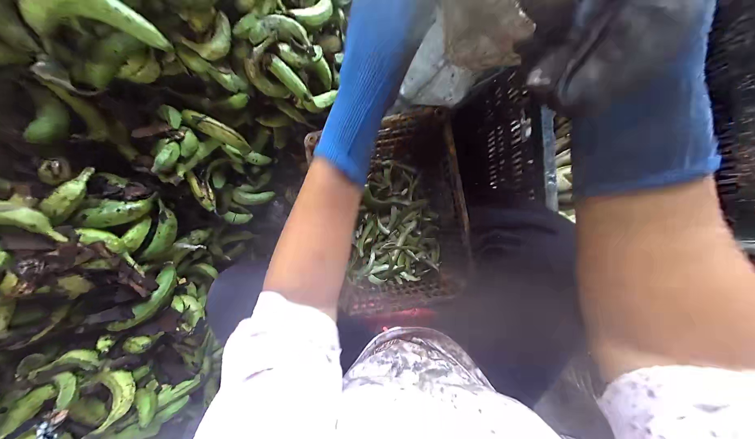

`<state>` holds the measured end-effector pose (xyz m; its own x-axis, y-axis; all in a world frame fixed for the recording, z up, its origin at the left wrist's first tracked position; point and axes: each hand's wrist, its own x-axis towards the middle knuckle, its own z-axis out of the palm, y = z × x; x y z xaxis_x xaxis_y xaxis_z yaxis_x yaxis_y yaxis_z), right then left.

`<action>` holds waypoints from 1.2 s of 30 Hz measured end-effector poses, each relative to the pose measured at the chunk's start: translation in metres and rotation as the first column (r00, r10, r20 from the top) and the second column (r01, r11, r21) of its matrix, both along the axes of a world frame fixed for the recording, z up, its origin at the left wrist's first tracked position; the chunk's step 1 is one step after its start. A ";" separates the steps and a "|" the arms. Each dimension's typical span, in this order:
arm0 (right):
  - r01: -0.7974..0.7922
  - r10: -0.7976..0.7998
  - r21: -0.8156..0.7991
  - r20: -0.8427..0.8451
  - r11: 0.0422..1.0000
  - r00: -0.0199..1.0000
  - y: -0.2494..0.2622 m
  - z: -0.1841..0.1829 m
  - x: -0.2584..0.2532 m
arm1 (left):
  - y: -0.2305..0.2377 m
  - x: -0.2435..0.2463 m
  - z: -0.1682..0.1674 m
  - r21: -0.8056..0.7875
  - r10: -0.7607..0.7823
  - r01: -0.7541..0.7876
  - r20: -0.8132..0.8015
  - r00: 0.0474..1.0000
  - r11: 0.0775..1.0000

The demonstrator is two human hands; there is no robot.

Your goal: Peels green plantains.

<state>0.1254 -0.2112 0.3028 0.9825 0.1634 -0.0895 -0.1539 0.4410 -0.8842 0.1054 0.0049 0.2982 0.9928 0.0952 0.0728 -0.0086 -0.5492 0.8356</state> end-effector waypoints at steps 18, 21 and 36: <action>-0.024 0.021 0.089 0.035 0.996 0.999 -0.019 -0.028 -0.093 | 0.046 -0.092 -0.268 -0.119 -0.133 0.082 -0.526 0.840 0.990; 0.025 -0.028 0.064 0.042 0.998 0.999 -0.012 -0.022 -0.093 | 0.052 -0.106 -0.220 -0.723 -0.174 -0.179 -0.385 0.906 0.667; 0.105 0.234 -0.611 0.448 0.784 0.863 0.070 -0.052 -0.149 | 0.027 -0.082 0.006 -0.819 0.267 0.053 0.246 0.932 0.571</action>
<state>-0.0235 -0.1412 0.2503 0.9093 0.3064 0.2814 0.3501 -0.1980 -0.9155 0.0229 0.0315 0.3046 0.9041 0.3758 0.2036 -0.3367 0.3328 0.8808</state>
